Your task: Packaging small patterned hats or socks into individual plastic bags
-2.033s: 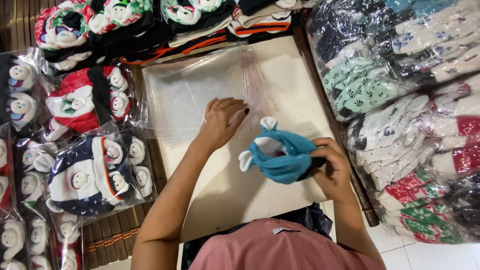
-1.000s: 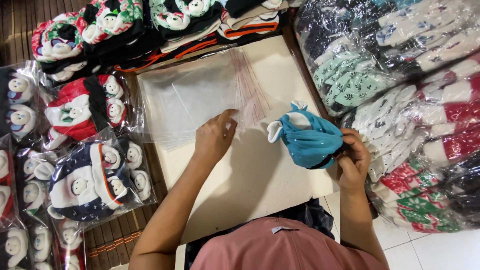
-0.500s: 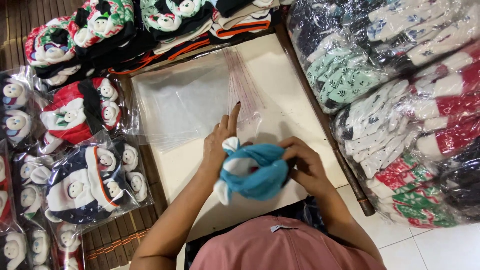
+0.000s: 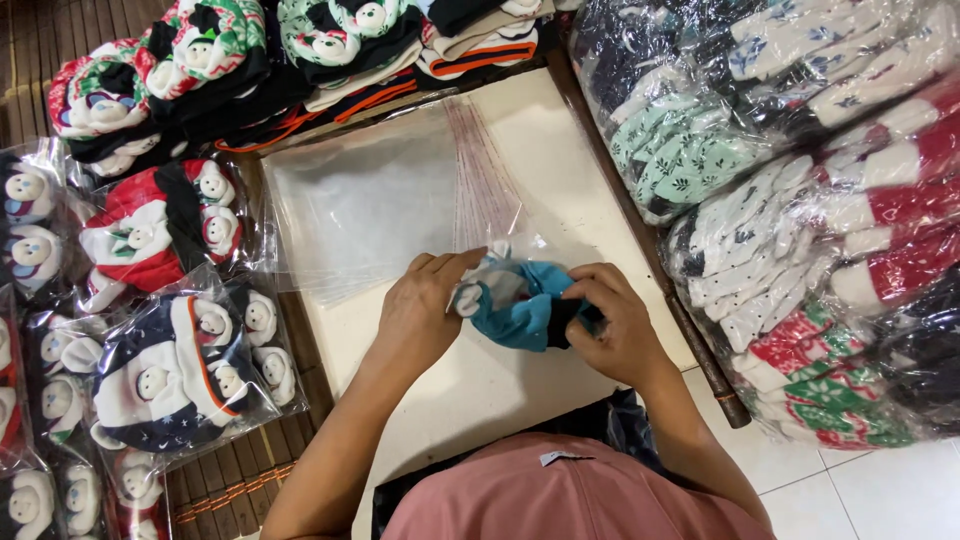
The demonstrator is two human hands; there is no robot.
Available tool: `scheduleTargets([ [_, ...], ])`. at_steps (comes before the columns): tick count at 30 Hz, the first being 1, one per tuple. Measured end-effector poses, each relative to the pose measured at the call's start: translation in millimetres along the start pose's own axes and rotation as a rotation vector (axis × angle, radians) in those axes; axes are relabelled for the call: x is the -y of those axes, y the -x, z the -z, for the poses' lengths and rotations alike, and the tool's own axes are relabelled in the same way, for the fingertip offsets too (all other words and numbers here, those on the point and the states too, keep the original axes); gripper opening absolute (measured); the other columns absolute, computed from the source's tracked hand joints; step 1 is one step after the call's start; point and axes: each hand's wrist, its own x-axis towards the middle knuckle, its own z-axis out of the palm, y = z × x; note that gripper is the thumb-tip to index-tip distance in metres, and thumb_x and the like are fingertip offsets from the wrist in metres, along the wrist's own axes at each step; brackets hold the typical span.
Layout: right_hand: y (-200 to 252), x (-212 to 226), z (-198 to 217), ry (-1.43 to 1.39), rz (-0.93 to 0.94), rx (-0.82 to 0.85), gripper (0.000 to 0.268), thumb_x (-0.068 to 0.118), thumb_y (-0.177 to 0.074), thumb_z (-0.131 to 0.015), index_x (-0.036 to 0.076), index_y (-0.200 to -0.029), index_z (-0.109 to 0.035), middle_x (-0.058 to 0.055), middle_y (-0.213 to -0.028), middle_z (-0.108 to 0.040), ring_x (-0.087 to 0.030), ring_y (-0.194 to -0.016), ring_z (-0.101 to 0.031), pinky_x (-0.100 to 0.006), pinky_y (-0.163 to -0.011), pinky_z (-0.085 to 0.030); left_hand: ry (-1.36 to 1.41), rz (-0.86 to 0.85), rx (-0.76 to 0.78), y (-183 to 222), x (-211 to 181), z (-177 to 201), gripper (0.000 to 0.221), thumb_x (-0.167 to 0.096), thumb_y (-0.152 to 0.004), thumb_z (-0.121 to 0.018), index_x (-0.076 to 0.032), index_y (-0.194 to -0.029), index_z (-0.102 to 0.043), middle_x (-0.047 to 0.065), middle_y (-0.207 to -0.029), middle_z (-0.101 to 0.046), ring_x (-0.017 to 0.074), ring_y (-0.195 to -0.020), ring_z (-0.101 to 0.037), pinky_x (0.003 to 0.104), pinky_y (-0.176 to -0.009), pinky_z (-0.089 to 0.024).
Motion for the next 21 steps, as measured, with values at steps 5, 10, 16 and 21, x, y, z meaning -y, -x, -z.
scheduleTargets([
  [5, -3, -10, 1, 0.066, -0.019, -0.153, 0.026, 0.001, -0.073, -0.066, 0.005, -0.098, -0.070, -0.016, -0.108, -0.067, -0.039, -0.106, -0.066, -0.050, -0.095, -0.051, -0.052, 0.014, 0.034, 7, -16, 24, 0.055, -0.003, -0.082, -0.066, -0.024, -0.133, -0.068, -0.003, -0.117, -0.071, 0.0209, -0.106, -0.065, 0.035, -0.083, -0.056],
  [10, 2, 4, -8, 0.156, 0.066, -0.068, 0.024, 0.010, -0.072, -0.072, 0.012, -0.096, -0.072, -0.013, -0.108, -0.067, -0.037, -0.103, -0.065, -0.048, -0.095, -0.051, -0.041, -0.055, -0.034, 10, -26, 22, 0.051, -0.002, -0.087, -0.061, -0.015, -0.136, -0.066, 0.007, -0.122, -0.071, 0.0296, -0.109, -0.066, 0.041, -0.085, -0.057],
  [16, 4, 3, -5, 0.176, 0.047, -0.122, 0.024, 0.010, -0.072, -0.072, 0.012, -0.096, -0.073, -0.013, -0.109, -0.067, -0.036, -0.105, -0.066, -0.047, -0.093, -0.052, -0.198, -0.040, -0.145, 14, -26, 13, 0.045, -0.009, -0.093, -0.054, -0.012, -0.136, -0.066, 0.012, -0.128, -0.068, 0.0330, -0.114, -0.064, 0.046, -0.085, -0.057],
  [21, 2, 5, -7, 0.257, 0.140, -0.135, 0.026, 0.005, -0.073, -0.072, 0.012, -0.098, -0.073, -0.013, -0.109, -0.065, -0.035, -0.103, -0.063, -0.047, -0.094, -0.051, -0.290, -0.106, -0.297, 12, -22, -2, 0.038, -0.015, -0.096, -0.059, -0.018, -0.133, -0.069, 0.007, -0.122, -0.072, 0.0273, -0.111, -0.067, 0.040, -0.086, -0.056],
])
